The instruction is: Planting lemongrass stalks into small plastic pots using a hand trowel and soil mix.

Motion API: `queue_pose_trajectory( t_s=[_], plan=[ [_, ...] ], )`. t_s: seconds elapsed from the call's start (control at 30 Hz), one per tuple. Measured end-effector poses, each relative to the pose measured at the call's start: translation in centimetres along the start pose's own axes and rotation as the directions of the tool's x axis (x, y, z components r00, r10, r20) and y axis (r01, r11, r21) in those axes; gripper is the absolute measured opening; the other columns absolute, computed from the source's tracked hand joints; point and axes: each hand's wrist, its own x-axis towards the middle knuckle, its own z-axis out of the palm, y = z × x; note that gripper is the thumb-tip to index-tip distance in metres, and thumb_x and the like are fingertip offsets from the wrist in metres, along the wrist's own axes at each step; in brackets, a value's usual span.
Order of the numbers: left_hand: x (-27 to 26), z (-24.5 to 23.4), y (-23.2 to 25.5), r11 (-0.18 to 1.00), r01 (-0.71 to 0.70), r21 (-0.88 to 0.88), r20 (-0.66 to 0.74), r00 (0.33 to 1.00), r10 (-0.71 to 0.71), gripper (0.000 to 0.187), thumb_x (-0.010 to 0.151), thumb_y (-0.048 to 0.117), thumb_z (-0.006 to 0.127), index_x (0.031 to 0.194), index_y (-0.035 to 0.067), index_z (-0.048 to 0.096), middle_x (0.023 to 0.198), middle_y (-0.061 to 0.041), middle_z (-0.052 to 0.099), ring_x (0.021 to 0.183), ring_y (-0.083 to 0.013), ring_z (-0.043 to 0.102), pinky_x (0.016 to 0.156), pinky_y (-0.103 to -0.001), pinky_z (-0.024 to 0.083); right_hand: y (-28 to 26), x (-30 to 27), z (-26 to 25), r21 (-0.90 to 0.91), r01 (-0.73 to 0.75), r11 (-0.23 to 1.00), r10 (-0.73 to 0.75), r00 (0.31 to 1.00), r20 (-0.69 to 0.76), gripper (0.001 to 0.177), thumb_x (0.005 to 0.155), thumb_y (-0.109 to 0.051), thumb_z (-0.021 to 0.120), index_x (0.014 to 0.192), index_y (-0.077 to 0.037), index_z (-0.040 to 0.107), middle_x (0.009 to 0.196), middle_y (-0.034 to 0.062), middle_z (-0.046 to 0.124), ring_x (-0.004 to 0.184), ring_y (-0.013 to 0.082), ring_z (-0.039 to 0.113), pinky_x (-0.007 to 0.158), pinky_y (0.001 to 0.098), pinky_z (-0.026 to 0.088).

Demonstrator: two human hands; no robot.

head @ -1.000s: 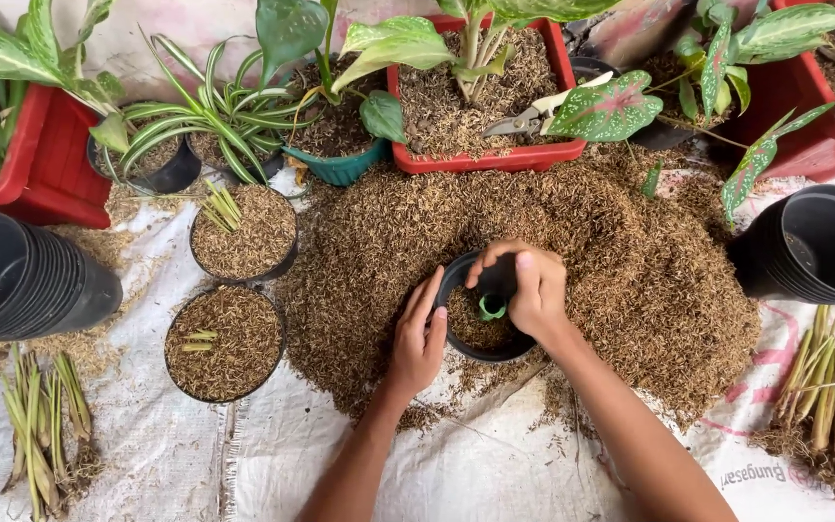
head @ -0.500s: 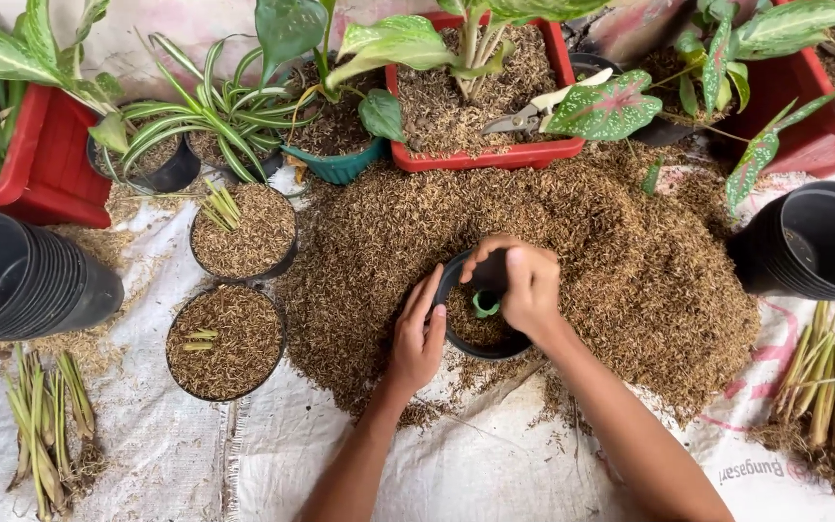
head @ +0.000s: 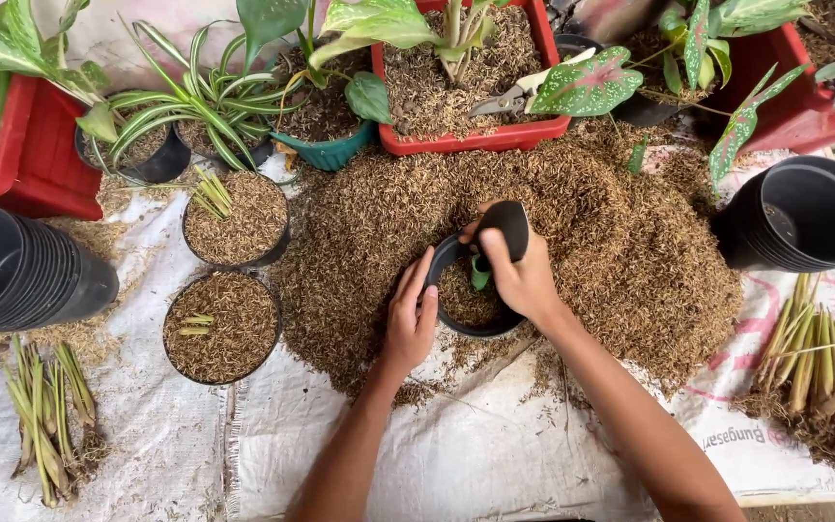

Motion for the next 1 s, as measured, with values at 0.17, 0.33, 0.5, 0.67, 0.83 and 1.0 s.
queue_pose_trajectory(
  t_s=[0.17, 0.33, 0.5, 0.67, 0.83, 1.0],
  plan=[
    [0.1, 0.0, 1.3, 1.000, 0.007, -0.018, 0.007, 1.000, -0.007, 0.052, 0.103, 0.011, 0.038, 0.155, 0.004, 0.038, 0.138, -0.029, 0.050, 0.079, -0.0251, 0.065, 0.053, -0.031, 0.058, 0.3, -1.9, -1.2, -0.181, -0.137, 0.974, 0.178, 0.956, 0.233, 0.047, 0.087, 0.007, 0.066, 0.129, 0.008, 0.045, 0.101, 0.0296, 0.071, 0.086, 0.0470, 0.072, 0.067, 0.0585, 0.056],
    [0.2, 0.1, 0.5, 1.000, -0.004, -0.011, 0.006, 1.000, 0.004, 0.052, 0.104, 0.014, 0.037, 0.156, 0.006, 0.037, 0.135, -0.028, 0.053, 0.069, -0.0183, 0.061, 0.050, -0.027, 0.055, 0.8, -3.0, -2.0, -0.194, -0.173, 0.966, 0.209, 0.961, 0.180, 0.028, 0.086, 0.005, 0.072, 0.112, 0.006, 0.062, 0.091, 0.0222, 0.075, 0.085, 0.0348, 0.075, 0.070, 0.0483, 0.057],
    [-0.1, 0.3, -0.4, 0.999, 0.030, -0.024, -0.004, 1.000, -0.030, 0.052, 0.104, 0.015, 0.038, 0.155, 0.004, 0.037, 0.132, -0.029, 0.054, 0.066, -0.0185, 0.060, 0.049, -0.026, 0.053, -2.1, -2.7, -6.9, -0.146, 0.034, 0.989, -0.035, 0.999, -0.006, 0.019, 0.090, 0.003, 0.069, 0.108, -0.001, 0.068, 0.091, 0.0149, 0.071, 0.082, 0.0285, 0.070, 0.084, 0.0431, 0.058],
    [0.0, 0.4, -0.3, 1.000, 0.007, -0.018, -0.033, 0.999, -0.008, 0.052, 0.103, 0.015, 0.039, 0.154, 0.004, 0.039, 0.134, -0.030, 0.051, 0.071, -0.0211, 0.061, 0.052, -0.028, 0.054, 0.2, -6.2, -13.6, -0.510, -0.055, 0.858, 0.056, 0.998, -0.014, 0.010, 0.100, -0.007, 0.065, 0.108, -0.001, 0.067, 0.098, 0.0135, 0.061, 0.083, 0.0249, 0.057, 0.076, 0.0376, 0.049],
    [-0.1, 0.4, 1.1, 0.999, -0.053, -0.002, -0.104, 0.993, 0.053, 0.051, 0.101, 0.011, 0.042, 0.152, 0.002, 0.042, 0.139, -0.027, 0.045, 0.108, -0.0390, 0.061, 0.081, -0.044, 0.060, 2.5, -9.1, -14.1, -0.594, -0.239, 0.768, 0.230, 0.969, -0.093, 0.024, 0.102, -0.006, 0.065, 0.122, 0.006, 0.065, 0.094, 0.0157, 0.061, 0.063, 0.0214, 0.056, 0.053, 0.0296, 0.046],
    [-0.1, 0.6, 1.8, 0.992, -0.101, -0.077, -0.154, 0.984, 0.088, 0.042, 0.100, 0.005, 0.045, 0.141, -0.003, 0.043, 0.137, -0.024, 0.041, 0.118, -0.0389, 0.056, 0.093, -0.045, 0.057, 0.1, -8.5, -12.8, -0.819, -0.071, 0.569, 0.024, 0.997, -0.070, 0.063, 0.098, -0.017, 0.072, 0.151, 0.006, 0.046, 0.094, 0.0153, 0.062, 0.075, 0.0245, 0.060, 0.067, 0.0337, 0.050]
  ],
)
